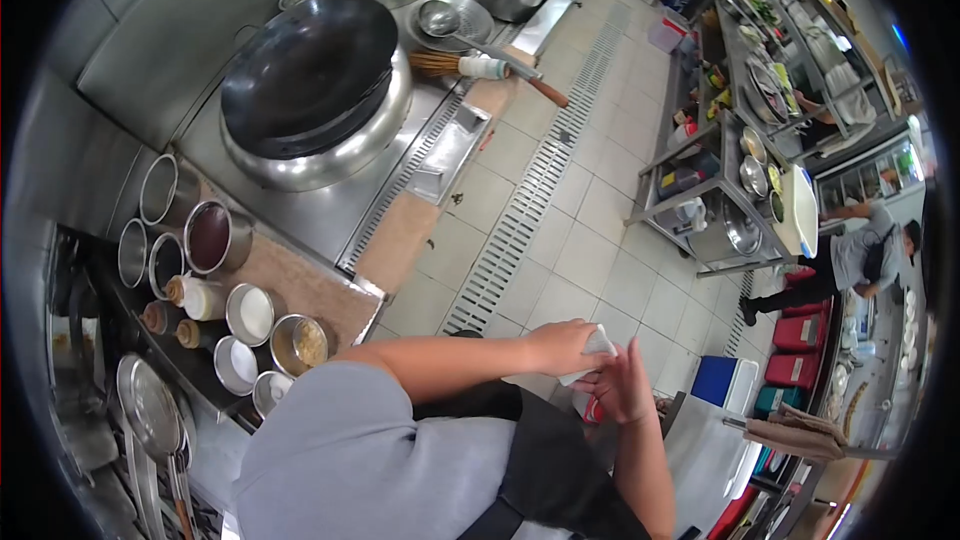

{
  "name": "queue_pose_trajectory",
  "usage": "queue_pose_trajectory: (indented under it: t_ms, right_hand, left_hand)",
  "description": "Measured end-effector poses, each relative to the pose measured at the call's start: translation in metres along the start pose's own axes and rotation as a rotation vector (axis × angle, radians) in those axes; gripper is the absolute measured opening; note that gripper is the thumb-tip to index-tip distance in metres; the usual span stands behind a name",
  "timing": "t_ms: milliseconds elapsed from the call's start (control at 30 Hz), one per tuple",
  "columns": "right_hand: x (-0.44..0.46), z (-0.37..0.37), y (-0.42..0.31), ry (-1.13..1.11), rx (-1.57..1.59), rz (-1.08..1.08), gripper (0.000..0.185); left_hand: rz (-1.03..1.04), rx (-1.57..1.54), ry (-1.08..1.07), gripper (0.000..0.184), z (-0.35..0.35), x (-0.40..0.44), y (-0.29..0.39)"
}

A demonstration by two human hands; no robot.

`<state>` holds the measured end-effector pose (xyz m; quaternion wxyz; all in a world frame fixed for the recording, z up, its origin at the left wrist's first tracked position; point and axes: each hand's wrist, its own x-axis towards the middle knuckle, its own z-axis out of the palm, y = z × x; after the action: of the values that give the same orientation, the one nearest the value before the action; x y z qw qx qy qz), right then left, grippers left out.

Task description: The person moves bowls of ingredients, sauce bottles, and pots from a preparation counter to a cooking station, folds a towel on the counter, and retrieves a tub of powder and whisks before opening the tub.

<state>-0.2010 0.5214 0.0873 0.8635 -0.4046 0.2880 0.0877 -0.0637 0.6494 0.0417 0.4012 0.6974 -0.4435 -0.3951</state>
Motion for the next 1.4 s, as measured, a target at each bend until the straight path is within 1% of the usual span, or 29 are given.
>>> queue_pose_trajectory:
  t_ms: [33, 67, 100, 133, 167, 200, 267, 300, 333, 367, 400, 433, 500, 533, 600, 633, 800, 833, 900, 933, 1000, 1033, 1133, 1167, 1233, 1267, 1333, 1367, 1400]
  right_hand:
    - [0.005, 0.004, -0.007, 0.037, -0.140, 0.119, 0.064]
    - [0.008, 0.013, -0.013, 0.029, -0.138, 0.131, 0.064]
    - [0.011, 0.024, -0.022, 0.120, -0.486, 0.077, 0.060]
    - [0.014, 0.030, -0.027, 0.213, -0.833, 0.010, 0.059]
    - [0.018, 0.028, -0.029, 0.321, -0.971, -0.127, 0.056]
    - [0.019, 0.021, -0.030, 0.320, -0.965, -0.135, 0.056]
    - [0.018, -0.002, -0.029, 0.320, -1.069, -0.282, 0.049]
    - [0.016, -0.015, -0.024, 0.301, -0.936, -0.174, 0.045]
    - [0.013, -0.026, -0.012, 0.305, -0.929, -0.178, 0.045]
    - [0.010, -0.038, 0.000, 0.275, -0.975, -0.094, 0.044]
    - [0.005, -0.047, 0.012, 0.246, -1.019, -0.012, 0.044]
    - [-0.002, -0.051, 0.023, 0.257, -1.011, -0.022, 0.044]
    - [-0.018, -0.057, 0.049, 0.179, -1.542, 0.108, 0.046]
    - [-0.025, -0.070, 0.067, 0.199, -1.529, 0.105, 0.046]
    - [-0.035, -0.103, 0.111, 0.205, -1.643, 0.317, 0.045]
    - [-0.043, -0.116, 0.129, 0.236, -1.619, 0.314, 0.045]
    - [-0.083, -0.196, 0.230, 0.214, -1.478, 0.362, 0.036]
    - [-0.090, -0.190, 0.228, 0.258, -1.449, 0.363, 0.036]
    - [-0.104, -0.176, 0.225, 0.176, -1.431, 0.344, 0.034]
    - [-0.107, -0.179, 0.234, 0.209, -1.412, 0.341, 0.034]
    - [-0.108, -0.185, 0.244, 0.391, -1.233, 0.382, 0.036]
    - [-0.109, -0.186, 0.247, 0.405, -1.217, 0.368, 0.036]
    - [-0.113, -0.183, 0.261, 0.529, -1.159, 0.303, 0.042]
    - [-0.116, -0.185, 0.264, 0.583, -1.098, 0.270, 0.045]
    - [-0.126, -0.180, 0.271, 0.661, -1.005, 0.229, 0.048]
    - [-0.136, -0.174, 0.272, 0.729, -0.920, 0.270, 0.046]
    - [-0.146, -0.173, 0.291, 0.812, -0.800, 0.300, 0.043]
    - [-0.149, -0.193, 0.334, 0.777, -0.860, 0.242, 0.042]
    - [-0.152, -0.206, 0.361, 0.781, -0.866, 0.214, 0.041]
  left_hand:
    - [-0.013, -0.004, 0.008, 0.071, -0.002, -0.005, -0.015]
    - [0.006, 0.011, 0.052, 0.068, 0.000, -0.008, -0.036]
    - [0.029, 0.033, 0.092, 0.065, -0.003, -0.014, -0.051]
    - [-0.018, 0.020, 0.122, 0.063, -0.021, -0.023, -0.054]
    - [-0.100, -0.019, 0.191, 0.061, -0.038, -0.031, -0.060]
    - [-0.178, -0.063, 0.264, 0.059, -0.055, -0.040, -0.066]
    - [-0.344, -0.110, 0.439, 0.057, -0.079, -0.050, -0.094]
    - [-0.396, -0.086, 0.502, 0.058, -0.090, -0.054, -0.108]
    - [-0.454, -0.164, 0.558, 0.061, -0.102, -0.057, -0.112]
    - [-0.508, -0.242, 0.615, 0.063, -0.113, -0.060, -0.115]
    - [-0.575, -0.166, 0.696, 0.066, -0.121, -0.059, -0.133]
    - [-0.638, -0.090, 0.774, 0.069, -0.129, -0.057, -0.150]
    - [-0.658, -0.121, 0.845, 0.073, -0.153, -0.063, -0.158]
    - [-0.633, 0.021, 0.890, 0.072, -0.166, -0.071, -0.141]
    - [-0.676, 0.266, 0.866, 0.071, -0.190, -0.079, -0.130]
    - [-0.746, 0.369, 0.799, 0.070, -0.199, -0.080, -0.139]
    - [-0.937, 0.370, 0.899, 0.066, -0.197, -0.065, -0.172]
    - [-0.948, 0.385, 0.915, 0.063, -0.187, -0.058, -0.185]
    - [-0.956, 0.483, 1.012, 0.057, -0.164, -0.053, -0.198]
    - [-0.924, 0.490, 0.995, 0.057, -0.161, -0.049, -0.198]
    - [-0.974, 0.482, 1.059, 0.052, -0.161, -0.049, -0.199]
    - [-0.951, 0.494, 1.058, 0.052, -0.163, -0.049, -0.195]
    - [-0.983, 0.436, 0.901, 0.056, -0.173, -0.049, -0.177]
    - [-1.068, 0.428, 0.848, 0.061, -0.174, -0.047, -0.170]
    - [-1.123, 0.444, 0.780, 0.069, -0.173, -0.045, -0.147]
    - [-1.009, 0.585, 0.889, 0.072, -0.171, -0.048, -0.132]
    - [-0.849, 0.738, 0.985, 0.079, -0.175, -0.047, -0.115]
    - [-0.551, 0.817, 0.976, 0.079, -0.180, -0.043, -0.112]
    - [-0.364, 0.860, 0.965, 0.077, -0.177, -0.029, -0.103]
